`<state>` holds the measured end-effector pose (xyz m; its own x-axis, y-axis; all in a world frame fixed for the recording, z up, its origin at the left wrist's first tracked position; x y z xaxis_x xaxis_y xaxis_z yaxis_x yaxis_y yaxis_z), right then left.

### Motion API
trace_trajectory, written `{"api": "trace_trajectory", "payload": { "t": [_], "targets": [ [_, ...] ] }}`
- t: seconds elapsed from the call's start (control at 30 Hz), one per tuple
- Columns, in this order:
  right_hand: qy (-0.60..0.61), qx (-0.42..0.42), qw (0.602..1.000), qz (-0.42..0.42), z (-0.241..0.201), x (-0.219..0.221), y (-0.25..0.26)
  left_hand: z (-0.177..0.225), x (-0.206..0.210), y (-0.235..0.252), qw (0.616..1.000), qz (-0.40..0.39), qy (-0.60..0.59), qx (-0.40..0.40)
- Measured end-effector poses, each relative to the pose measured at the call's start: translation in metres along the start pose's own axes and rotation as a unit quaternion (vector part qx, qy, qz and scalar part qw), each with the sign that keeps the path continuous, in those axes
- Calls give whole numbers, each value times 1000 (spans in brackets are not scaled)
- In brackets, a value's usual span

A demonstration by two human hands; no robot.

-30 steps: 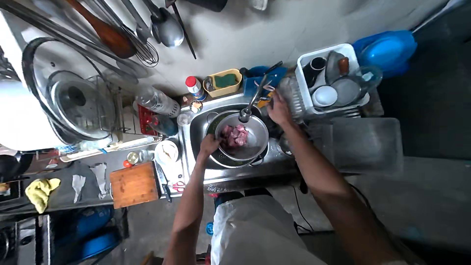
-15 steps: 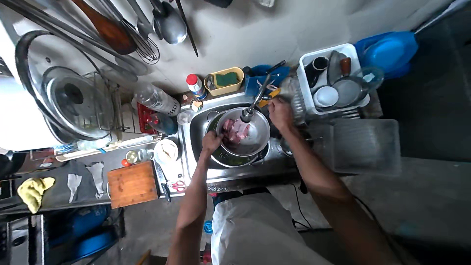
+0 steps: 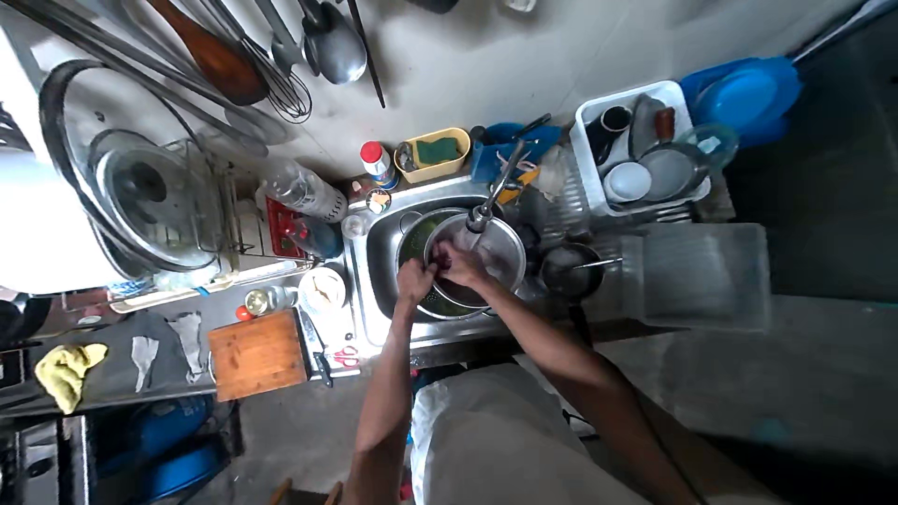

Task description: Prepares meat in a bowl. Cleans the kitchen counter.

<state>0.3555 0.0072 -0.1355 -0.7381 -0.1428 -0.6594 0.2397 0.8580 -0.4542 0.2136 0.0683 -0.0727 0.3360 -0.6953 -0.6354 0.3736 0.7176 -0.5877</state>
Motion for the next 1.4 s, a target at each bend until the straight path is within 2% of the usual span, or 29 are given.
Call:
{"api": "trace_trajectory", "payload": {
  "t": [0.13, 0.2, 0.27, 0.37, 0.43, 0.47, 0.57, 0.7, 0.77, 0.87, 1.0, 1.1, 1.17, 1.2, 1.23, 1.33, 1.4],
  "targets": [
    [-74, -131, 984, -93, -7, 1, -4, -9, -7, 0, 1000, 16, -7, -10],
    [-90, -159, 976, -119, -1, -10, -7, -17, -14, -1, 999, 21, -18, -16],
    [-58, -90, 991, -86, 15, -24, -9, -23, -18, -3, 999, 23, -31, -19],
    [-7, 88, 996, 12, 20, -37, -18, -18, -16, -8, 999, 31, -28, -9],
    [-8, 159, 987, 8, 12, -33, -22, -7, -15, -10, 999, 34, -20, -3],
    [-22, 137, 990, 3, 10, -30, -22, -2, -16, -13, 999, 31, -15, -5],
    [-65, 4, 997, -29, 16, -31, -13, 0, -18, -16, 1000, 29, 11, -5],
    [-116, -144, 982, -46, 22, -40, -6, -7, -18, -11, 999, 42, 32, 9],
    [-147, -170, 972, -62, 22, -30, -6, -5, -21, -16, 999, 45, 18, 8],
    [-167, -84, 982, -42, 22, -18, -7, -1, -25, -26, 998, 63, -9, 0],
    [-105, 38, 994, -1, 14, -18, -8, -1, -29, -31, 995, 95, -30, -10],
    [47, 110, 992, -30, 2, -20, -14, 2, -25, -30, 992, 114, -45, -7],
    [217, 147, 960, -98, -1, -21, -19, 1, -23, -28, 993, 114, -36, -10],
    [287, 160, 938, -113, 3, -20, -17, -2, -22, -25, 993, 113, -33, -14],
    [305, 162, 933, -100, 6, -21, -13, -5, -23, -23, 993, 113, -40, -18],
    [128, 84, 988, -9, -2, -37, -6, -12, -25, -23, 990, 120, -70, -26],
    [61, -38, 997, -4, -14, -36, -7, -11, -25, -27, 989, 120, -85, -32]
  ]
}}
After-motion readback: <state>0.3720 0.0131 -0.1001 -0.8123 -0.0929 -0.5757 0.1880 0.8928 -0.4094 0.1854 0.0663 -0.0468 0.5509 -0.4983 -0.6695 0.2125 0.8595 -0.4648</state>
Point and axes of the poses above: each hand's wrist, its own y-axis towards the middle knuckle, its own x-axis out of the palm, z = x × y, the point moved 4 cm from there along y, towards the middle knuckle, and after that the axes turned 1 degree about -y, right-handed, at the moved point
